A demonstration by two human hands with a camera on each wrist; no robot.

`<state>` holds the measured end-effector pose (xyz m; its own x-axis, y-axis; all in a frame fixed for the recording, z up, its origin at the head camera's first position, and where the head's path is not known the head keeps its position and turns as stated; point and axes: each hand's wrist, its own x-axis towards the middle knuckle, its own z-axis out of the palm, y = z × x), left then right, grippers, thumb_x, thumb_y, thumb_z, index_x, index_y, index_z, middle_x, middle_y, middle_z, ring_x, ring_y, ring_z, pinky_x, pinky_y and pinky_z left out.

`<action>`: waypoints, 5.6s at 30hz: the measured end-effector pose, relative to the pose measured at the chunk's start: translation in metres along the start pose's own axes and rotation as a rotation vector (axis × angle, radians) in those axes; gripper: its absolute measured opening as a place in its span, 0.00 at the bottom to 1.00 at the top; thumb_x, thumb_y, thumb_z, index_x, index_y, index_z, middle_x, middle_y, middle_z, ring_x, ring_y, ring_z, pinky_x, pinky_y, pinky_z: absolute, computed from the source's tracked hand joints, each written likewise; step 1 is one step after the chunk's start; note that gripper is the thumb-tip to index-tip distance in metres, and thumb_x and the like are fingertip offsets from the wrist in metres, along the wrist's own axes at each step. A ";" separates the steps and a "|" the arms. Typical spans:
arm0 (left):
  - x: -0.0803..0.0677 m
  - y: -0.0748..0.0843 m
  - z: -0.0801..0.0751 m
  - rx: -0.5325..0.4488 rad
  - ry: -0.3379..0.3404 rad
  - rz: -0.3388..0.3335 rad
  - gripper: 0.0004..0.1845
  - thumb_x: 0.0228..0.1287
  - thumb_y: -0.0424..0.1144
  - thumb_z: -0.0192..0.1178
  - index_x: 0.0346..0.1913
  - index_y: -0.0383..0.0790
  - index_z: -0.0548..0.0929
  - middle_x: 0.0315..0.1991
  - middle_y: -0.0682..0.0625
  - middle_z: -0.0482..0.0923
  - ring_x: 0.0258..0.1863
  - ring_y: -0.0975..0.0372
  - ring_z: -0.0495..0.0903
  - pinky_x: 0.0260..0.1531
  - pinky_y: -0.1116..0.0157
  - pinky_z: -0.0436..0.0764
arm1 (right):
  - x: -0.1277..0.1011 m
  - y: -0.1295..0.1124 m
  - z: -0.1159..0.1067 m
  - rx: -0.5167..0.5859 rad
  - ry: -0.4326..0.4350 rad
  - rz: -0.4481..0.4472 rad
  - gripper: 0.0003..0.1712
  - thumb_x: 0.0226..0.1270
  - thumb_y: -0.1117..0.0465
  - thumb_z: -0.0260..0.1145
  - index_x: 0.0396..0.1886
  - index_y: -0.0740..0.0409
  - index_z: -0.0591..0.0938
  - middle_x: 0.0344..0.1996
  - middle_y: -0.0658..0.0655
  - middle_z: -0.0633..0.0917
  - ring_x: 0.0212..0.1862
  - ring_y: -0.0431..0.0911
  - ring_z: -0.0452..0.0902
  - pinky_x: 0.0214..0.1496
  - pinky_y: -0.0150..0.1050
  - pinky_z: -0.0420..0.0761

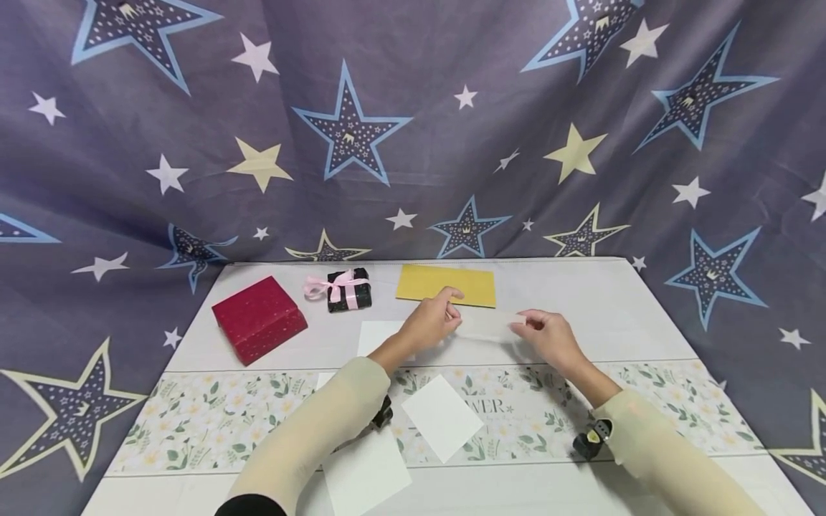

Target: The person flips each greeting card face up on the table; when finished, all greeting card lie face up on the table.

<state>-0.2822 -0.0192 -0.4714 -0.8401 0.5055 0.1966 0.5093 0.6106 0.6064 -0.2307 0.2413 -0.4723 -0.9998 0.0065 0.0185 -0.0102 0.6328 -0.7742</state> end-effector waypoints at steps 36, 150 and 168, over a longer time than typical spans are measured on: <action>-0.009 0.012 0.017 -0.010 -0.182 0.015 0.30 0.71 0.43 0.64 0.73 0.48 0.71 0.43 0.55 0.83 0.35 0.69 0.78 0.38 0.72 0.78 | -0.003 0.032 -0.012 0.139 -0.168 -0.061 0.36 0.70 0.66 0.63 0.77 0.51 0.68 0.57 0.66 0.80 0.48 0.53 0.87 0.45 0.34 0.85; -0.146 -0.003 -0.022 0.452 -0.265 0.116 0.27 0.62 0.55 0.71 0.60 0.46 0.84 0.47 0.54 0.80 0.40 0.67 0.73 0.41 0.68 0.78 | -0.038 -0.040 0.067 -0.519 -0.683 -0.517 0.53 0.54 0.40 0.79 0.77 0.45 0.67 0.43 0.43 0.76 0.37 0.35 0.69 0.41 0.33 0.73; -0.144 -0.002 -0.019 0.361 -0.274 0.044 0.26 0.59 0.51 0.74 0.58 0.47 0.83 0.48 0.54 0.81 0.45 0.65 0.76 0.48 0.62 0.78 | -0.037 -0.044 0.068 -0.422 -0.689 -0.497 0.53 0.50 0.46 0.82 0.75 0.47 0.68 0.47 0.44 0.78 0.44 0.36 0.72 0.47 0.36 0.76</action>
<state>-0.1652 -0.1050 -0.4858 -0.7607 0.6486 -0.0241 0.6167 0.7338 0.2849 -0.1939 0.1611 -0.4821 -0.6742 -0.7117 -0.1974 -0.5651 0.6692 -0.4826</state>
